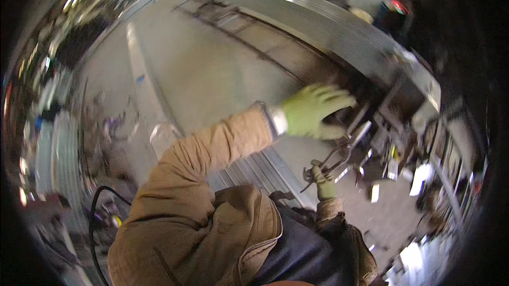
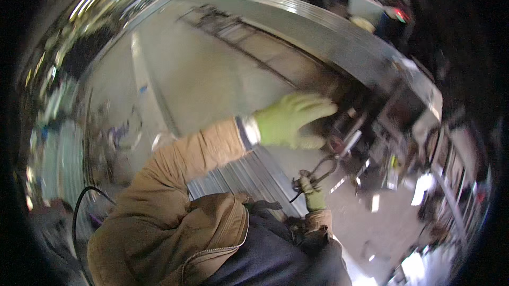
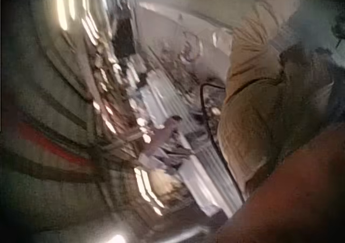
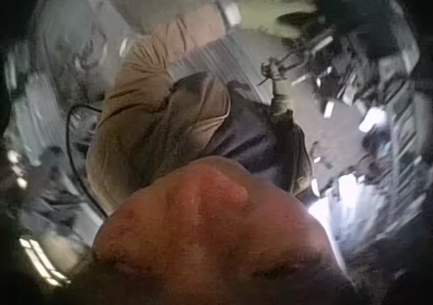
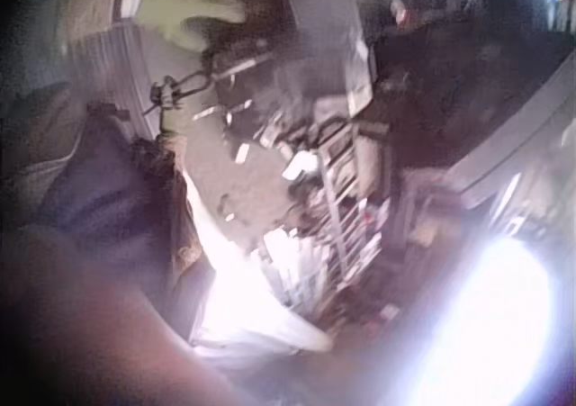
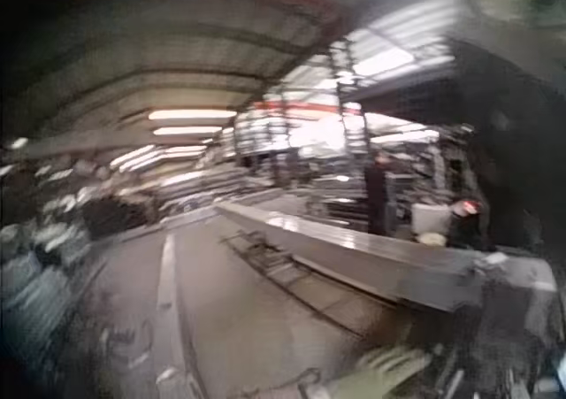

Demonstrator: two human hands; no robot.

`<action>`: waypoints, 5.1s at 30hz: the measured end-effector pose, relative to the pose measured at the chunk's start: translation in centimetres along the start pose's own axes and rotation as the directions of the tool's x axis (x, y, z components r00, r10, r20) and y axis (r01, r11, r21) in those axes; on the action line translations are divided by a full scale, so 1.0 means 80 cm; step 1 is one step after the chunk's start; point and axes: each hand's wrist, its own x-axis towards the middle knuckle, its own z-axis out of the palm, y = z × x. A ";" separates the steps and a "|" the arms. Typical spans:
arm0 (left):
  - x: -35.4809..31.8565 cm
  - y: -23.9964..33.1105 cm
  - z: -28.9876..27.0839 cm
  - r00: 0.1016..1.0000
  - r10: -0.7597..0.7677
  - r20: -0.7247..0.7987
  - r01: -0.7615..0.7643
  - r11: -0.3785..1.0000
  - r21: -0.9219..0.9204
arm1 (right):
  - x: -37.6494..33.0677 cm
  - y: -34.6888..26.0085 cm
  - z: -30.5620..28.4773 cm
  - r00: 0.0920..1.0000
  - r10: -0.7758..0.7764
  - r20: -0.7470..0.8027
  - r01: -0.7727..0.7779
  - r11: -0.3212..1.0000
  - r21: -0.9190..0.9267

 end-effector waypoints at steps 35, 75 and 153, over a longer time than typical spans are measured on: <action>-1.292 0.001 -0.288 -0.741 -0.652 -0.161 0.475 -0.340 -0.812 | -0.012 -0.235 1.411 -0.064 0.448 0.891 -0.097 0.886 -0.453; -2.400 -0.599 -0.747 -0.699 -0.432 -0.569 0.713 -0.479 -0.512 | 0.160 -0.211 2.588 0.192 0.350 0.917 -0.154 0.933 -0.324; -2.993 -1.127 -1.250 -0.290 -0.599 -0.747 0.681 -0.678 0.279 | 0.138 -0.178 3.301 0.364 0.309 0.879 -0.304 0.931 -0.202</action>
